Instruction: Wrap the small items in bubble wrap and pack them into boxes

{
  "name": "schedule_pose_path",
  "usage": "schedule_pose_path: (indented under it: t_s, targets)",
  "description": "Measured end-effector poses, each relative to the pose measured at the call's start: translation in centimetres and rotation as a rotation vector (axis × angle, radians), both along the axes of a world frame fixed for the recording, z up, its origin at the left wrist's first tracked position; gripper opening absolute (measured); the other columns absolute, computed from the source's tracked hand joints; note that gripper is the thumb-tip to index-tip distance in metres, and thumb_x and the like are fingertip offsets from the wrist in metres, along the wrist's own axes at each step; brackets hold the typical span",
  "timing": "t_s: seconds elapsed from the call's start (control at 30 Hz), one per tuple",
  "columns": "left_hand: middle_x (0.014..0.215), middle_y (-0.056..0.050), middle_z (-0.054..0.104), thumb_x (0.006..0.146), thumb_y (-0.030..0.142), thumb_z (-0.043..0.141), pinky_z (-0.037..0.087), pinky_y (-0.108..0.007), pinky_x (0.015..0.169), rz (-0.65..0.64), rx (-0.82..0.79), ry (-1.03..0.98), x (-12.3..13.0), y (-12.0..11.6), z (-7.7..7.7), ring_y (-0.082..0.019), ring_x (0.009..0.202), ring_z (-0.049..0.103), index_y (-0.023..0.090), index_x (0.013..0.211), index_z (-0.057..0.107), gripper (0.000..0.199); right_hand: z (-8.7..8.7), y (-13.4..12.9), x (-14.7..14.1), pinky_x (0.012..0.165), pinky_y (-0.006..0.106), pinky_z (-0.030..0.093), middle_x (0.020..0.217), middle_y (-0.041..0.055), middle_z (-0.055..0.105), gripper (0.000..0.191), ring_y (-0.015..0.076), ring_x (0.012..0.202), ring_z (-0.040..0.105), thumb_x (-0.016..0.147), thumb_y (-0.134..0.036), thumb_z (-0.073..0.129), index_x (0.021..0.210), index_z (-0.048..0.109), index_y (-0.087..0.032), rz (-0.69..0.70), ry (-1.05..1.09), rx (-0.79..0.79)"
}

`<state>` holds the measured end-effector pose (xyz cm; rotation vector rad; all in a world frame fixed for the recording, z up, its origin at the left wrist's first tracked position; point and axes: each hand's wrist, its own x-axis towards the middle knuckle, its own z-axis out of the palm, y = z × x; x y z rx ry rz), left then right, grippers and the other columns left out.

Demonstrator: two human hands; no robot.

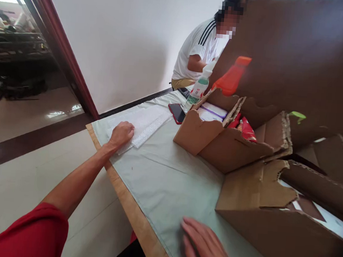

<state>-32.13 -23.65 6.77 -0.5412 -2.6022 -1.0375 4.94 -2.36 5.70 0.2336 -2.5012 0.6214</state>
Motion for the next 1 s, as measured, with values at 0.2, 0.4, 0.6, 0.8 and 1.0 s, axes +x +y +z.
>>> schedule_pose_path:
  t_s: [0.2,0.4,0.6,0.8,1.0]
  targets:
    - [0.086,-0.005,0.075,0.084,0.030,0.050,0.054,-0.030,0.072,0.236,0.338,0.019,-1.2,-1.2,-1.1,-0.020,0.078,0.067,0.018,0.090,0.070,0.024,1.4,-3.5,-16.6,0.091,0.039,0.060,0.124,0.0119,0.072,0.040,0.0258,0.109,0.068,0.088,-0.006,0.054,0.124,0.064,-0.020,0.095,-0.117,0.108]
    - [0.085,-0.003,0.073,0.088,0.034,0.049,0.052,-0.028,0.071,0.388,0.440,0.030,-2.1,-2.8,-2.1,-0.018,0.074,0.064,0.018,0.095,0.068,0.026,0.4,-6.4,-25.8,0.094,0.046,0.056,0.151,0.0181,0.054,0.049,0.0306,0.114,0.064,0.087,-0.010,0.060,0.134,0.062,-0.019,0.011,-0.240,0.179]
    - [0.100,-0.007,0.075,0.089,0.030,0.053,0.053,-0.037,0.083,0.338,0.314,0.083,-1.6,-2.3,-2.1,-0.024,0.089,0.066,0.020,0.098,0.067,0.020,-0.5,-6.6,-27.7,0.089,0.036,0.058,0.130,0.0126,0.069,0.025,0.0227,0.104,0.070,0.098,-0.014,0.049,0.105,0.072,-0.021,-0.037,-0.142,-0.060]
    - [0.102,-0.006,0.076,0.077,0.011,0.055,0.045,-0.047,0.104,0.201,0.153,0.176,-0.5,-1.3,-1.7,-0.030,0.114,0.065,0.024,0.082,0.061,0.016,2.2,-4.9,-19.8,0.069,0.028,0.062,0.123,0.0112,0.073,0.020,0.0162,0.083,0.074,0.104,-0.026,0.048,0.105,0.067,-0.021,-0.166,-0.024,-0.546]
    - [0.084,-0.005,0.075,0.076,0.008,0.051,0.042,-0.048,0.107,0.098,0.068,0.240,-0.1,-0.8,-2.0,-0.029,0.110,0.068,0.024,0.074,0.061,0.019,3.3,-1.5,-7.5,0.090,0.031,0.061,0.116,0.0065,0.077,0.016,0.0224,0.109,0.073,0.100,-0.029,0.058,0.098,0.074,-0.027,-0.281,-0.114,-0.591]
